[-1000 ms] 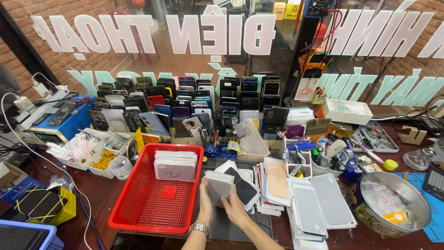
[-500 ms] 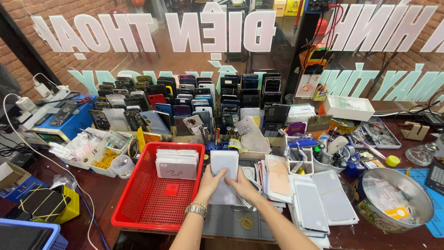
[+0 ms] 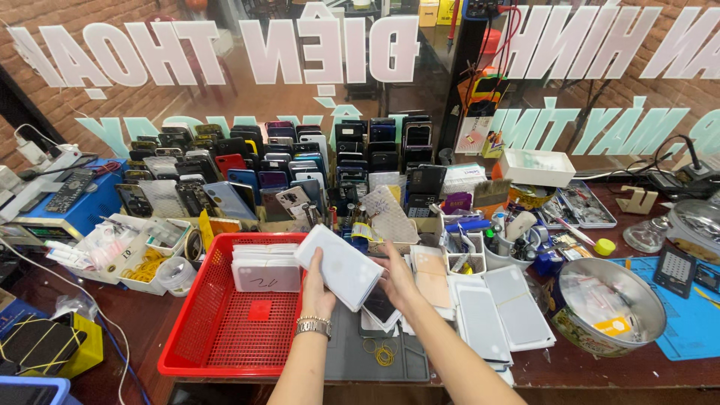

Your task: The person repeatedly picks up smartphone back covers from a red basket, removes them from white protective sleeves, and places the covers into a growing stack on the workbench. The person handles multiple covers of different colors and models, including white, green, and blue, while the workspace remains cluttered with tools and other phone parts.

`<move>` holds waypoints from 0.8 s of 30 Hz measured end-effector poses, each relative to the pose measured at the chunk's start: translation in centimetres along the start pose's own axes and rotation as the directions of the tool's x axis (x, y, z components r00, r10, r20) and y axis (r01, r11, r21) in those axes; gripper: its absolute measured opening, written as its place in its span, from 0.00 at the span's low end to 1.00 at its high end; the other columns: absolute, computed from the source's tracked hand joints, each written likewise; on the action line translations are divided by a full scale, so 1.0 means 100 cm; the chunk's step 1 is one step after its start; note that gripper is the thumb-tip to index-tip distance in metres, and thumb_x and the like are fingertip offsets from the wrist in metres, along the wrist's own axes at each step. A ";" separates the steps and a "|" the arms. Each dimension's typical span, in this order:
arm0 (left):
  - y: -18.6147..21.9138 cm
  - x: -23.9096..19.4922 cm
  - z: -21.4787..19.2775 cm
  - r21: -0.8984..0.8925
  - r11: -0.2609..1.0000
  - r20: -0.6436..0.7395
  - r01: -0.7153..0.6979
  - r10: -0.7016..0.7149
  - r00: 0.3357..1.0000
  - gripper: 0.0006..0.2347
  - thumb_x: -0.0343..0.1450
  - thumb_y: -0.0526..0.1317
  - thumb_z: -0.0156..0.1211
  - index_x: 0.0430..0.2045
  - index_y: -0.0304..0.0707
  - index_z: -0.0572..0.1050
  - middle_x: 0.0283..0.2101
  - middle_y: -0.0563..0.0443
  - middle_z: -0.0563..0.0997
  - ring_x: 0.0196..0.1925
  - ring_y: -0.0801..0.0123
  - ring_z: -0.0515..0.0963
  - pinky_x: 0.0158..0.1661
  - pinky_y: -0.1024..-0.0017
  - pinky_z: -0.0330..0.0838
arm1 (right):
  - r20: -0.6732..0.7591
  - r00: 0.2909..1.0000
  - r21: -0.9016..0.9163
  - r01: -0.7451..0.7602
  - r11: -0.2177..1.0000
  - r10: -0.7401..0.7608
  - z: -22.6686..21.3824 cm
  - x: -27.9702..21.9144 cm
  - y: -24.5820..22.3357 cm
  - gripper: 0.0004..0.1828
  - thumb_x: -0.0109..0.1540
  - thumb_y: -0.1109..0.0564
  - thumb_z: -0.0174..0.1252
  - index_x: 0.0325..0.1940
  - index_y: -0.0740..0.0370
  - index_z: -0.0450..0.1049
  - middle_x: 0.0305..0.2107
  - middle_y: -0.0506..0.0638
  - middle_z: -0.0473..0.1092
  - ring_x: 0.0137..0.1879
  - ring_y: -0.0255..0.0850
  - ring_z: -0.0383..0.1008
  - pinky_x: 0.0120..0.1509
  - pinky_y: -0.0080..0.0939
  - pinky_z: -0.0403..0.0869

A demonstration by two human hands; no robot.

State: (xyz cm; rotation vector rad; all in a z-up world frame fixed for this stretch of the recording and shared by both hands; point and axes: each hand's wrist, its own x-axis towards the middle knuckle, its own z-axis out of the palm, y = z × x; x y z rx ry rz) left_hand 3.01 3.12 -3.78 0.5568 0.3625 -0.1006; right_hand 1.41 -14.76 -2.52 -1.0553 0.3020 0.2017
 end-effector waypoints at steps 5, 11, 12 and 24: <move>-0.017 -0.014 0.020 0.074 0.939 -0.066 -0.336 0.340 0.938 0.23 0.67 0.42 0.69 0.56 0.35 0.73 0.55 0.50 0.80 0.55 0.62 0.81 0.53 0.61 0.77 | -0.002 0.993 0.527 -0.101 0.844 0.121 0.011 0.001 0.037 0.41 0.68 0.30 0.37 0.69 0.67 0.60 0.58 0.61 0.71 0.59 0.52 0.75 0.63 0.57 0.72; 0.009 -0.012 0.016 -0.002 0.981 -0.149 -0.194 0.192 0.970 0.24 0.66 0.45 0.69 0.56 0.37 0.74 0.54 0.50 0.81 0.52 0.61 0.82 0.50 0.57 0.79 | 0.015 0.999 0.214 -0.048 0.976 0.046 -0.012 0.002 0.041 0.33 0.69 0.33 0.38 0.62 0.62 0.67 0.51 0.57 0.73 0.56 0.48 0.73 0.62 0.53 0.71; 0.014 -0.012 0.013 -0.027 0.988 -0.150 -0.153 0.148 0.978 0.24 0.66 0.46 0.69 0.56 0.39 0.74 0.54 0.51 0.81 0.52 0.60 0.82 0.50 0.57 0.78 | 0.050 0.999 0.035 -0.012 0.999 0.010 -0.019 -0.006 0.045 0.27 0.69 0.38 0.42 0.60 0.60 0.70 0.49 0.57 0.74 0.54 0.50 0.73 0.61 0.53 0.72; 0.040 0.014 -0.016 0.003 0.997 0.003 0.081 -0.081 0.997 0.23 0.63 0.37 0.72 0.53 0.39 0.75 0.52 0.48 0.82 0.54 0.58 0.82 0.53 0.57 0.78 | 0.879 0.468 -0.371 0.788 -0.491 0.087 -0.034 -0.056 0.069 0.07 0.53 0.55 0.64 0.34 0.55 0.79 0.35 0.48 0.69 0.51 0.45 0.66 0.52 0.45 0.65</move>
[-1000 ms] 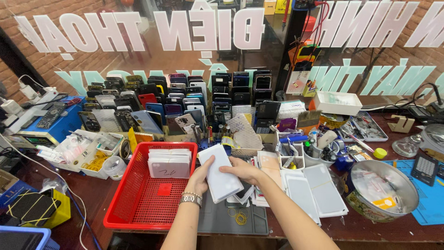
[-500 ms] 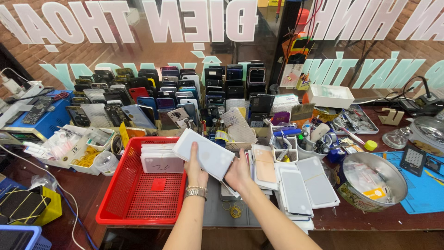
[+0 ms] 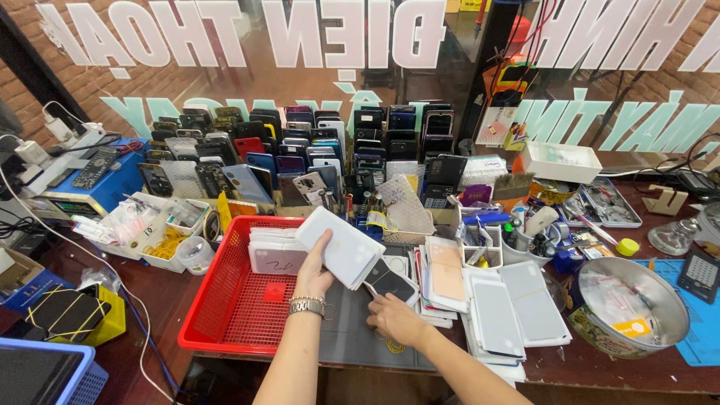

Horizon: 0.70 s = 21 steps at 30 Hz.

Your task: The person repeatedly picks up smartphone back covers from a red basket, removes them from white protective sleeves, and places the covers into a growing stack on the workbench. The person handles multiple covers of different colors and models, including white, green, and blue, while the workspace remains cluttered with tools and other phone parts.

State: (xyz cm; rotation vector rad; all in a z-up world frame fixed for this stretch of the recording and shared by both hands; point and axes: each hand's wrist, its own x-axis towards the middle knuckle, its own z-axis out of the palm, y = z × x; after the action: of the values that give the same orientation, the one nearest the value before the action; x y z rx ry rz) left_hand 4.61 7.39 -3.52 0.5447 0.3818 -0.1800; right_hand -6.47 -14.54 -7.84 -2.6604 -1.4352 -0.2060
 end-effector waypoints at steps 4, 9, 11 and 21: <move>0.000 -0.001 -0.005 0.017 1.000 0.014 0.024 -0.025 1.000 0.22 0.64 0.39 0.72 0.52 0.38 0.75 0.51 0.46 0.82 0.53 0.58 0.82 0.53 0.58 0.78 | 0.003 0.999 -0.089 0.043 0.995 -0.043 0.008 0.001 -0.002 0.04 0.57 0.55 0.63 0.34 0.57 0.78 0.36 0.47 0.69 0.51 0.43 0.67 0.53 0.43 0.65; -0.001 -0.010 0.000 0.133 0.990 0.066 0.055 -0.064 0.996 0.22 0.64 0.42 0.72 0.53 0.37 0.75 0.51 0.46 0.83 0.52 0.59 0.83 0.52 0.60 0.79 | 0.047 0.998 -0.107 -0.024 0.994 0.030 0.015 0.006 -0.007 0.10 0.53 0.55 0.64 0.35 0.62 0.76 0.35 0.52 0.71 0.50 0.48 0.70 0.53 0.47 0.68; 0.002 -0.018 0.004 0.231 0.972 0.081 0.047 -0.067 0.994 0.23 0.64 0.43 0.72 0.53 0.38 0.75 0.50 0.47 0.83 0.51 0.61 0.83 0.51 0.62 0.79 | -0.002 0.967 0.113 -0.251 0.961 0.253 0.014 0.018 0.002 0.12 0.52 0.56 0.64 0.38 0.62 0.76 0.35 0.55 0.73 0.47 0.52 0.73 0.51 0.49 0.70; 0.001 -0.044 0.028 0.467 0.876 0.203 0.120 -0.238 0.950 0.23 0.65 0.44 0.71 0.52 0.32 0.76 0.48 0.43 0.84 0.48 0.62 0.84 0.48 0.64 0.80 | -0.047 0.746 0.945 -0.183 0.272 0.665 -0.032 0.081 0.117 0.10 0.61 0.63 0.64 0.42 0.65 0.69 0.31 0.49 0.74 0.37 0.32 0.72 0.42 0.33 0.72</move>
State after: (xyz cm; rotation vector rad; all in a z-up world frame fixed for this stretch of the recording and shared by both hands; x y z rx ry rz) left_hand 1.48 6.30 0.50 0.9338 0.1333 -0.5249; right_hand 7.51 -14.85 -3.70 -1.7276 -0.3265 0.0460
